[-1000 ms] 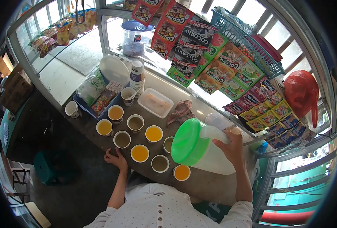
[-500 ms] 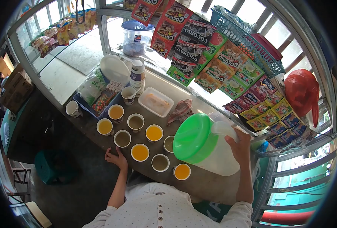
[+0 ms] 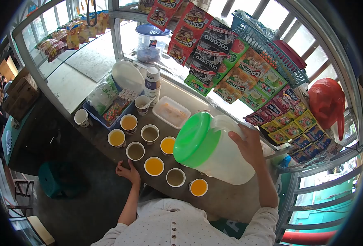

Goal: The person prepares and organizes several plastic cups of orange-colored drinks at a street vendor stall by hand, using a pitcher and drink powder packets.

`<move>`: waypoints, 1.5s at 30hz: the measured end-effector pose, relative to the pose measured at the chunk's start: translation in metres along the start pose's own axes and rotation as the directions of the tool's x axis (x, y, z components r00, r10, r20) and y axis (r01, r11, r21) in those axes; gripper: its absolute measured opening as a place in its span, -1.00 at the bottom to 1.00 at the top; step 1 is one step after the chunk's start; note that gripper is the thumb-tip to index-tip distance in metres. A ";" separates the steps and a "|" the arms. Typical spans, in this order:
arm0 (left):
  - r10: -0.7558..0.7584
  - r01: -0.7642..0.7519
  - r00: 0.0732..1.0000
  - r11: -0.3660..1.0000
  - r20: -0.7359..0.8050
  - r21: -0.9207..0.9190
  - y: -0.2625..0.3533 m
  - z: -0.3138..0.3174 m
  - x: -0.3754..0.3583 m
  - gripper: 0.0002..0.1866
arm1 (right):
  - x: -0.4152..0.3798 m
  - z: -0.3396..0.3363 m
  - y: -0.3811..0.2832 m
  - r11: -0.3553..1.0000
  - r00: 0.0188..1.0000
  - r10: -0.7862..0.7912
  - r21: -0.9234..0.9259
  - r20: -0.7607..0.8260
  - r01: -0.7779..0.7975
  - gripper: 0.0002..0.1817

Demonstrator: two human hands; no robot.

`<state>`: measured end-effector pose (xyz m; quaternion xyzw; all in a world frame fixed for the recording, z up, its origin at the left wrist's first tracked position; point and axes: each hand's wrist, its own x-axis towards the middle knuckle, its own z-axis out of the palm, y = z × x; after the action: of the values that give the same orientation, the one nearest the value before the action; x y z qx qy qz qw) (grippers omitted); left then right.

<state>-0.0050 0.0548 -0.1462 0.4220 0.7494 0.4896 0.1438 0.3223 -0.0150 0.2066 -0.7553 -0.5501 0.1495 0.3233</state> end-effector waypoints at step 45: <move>-0.008 0.008 1.000 0.999 -0.003 -0.033 0.005 -0.003 0.001 -0.58 | 0.036 0.040 -0.032 0.971 0.979 -0.139 -0.175 0.146 0.164 -0.48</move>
<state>-0.0050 0.0543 -0.1406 0.4158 0.7432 0.5017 0.1517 0.2880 0.0370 0.2016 -0.7261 -0.6383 0.1224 0.2245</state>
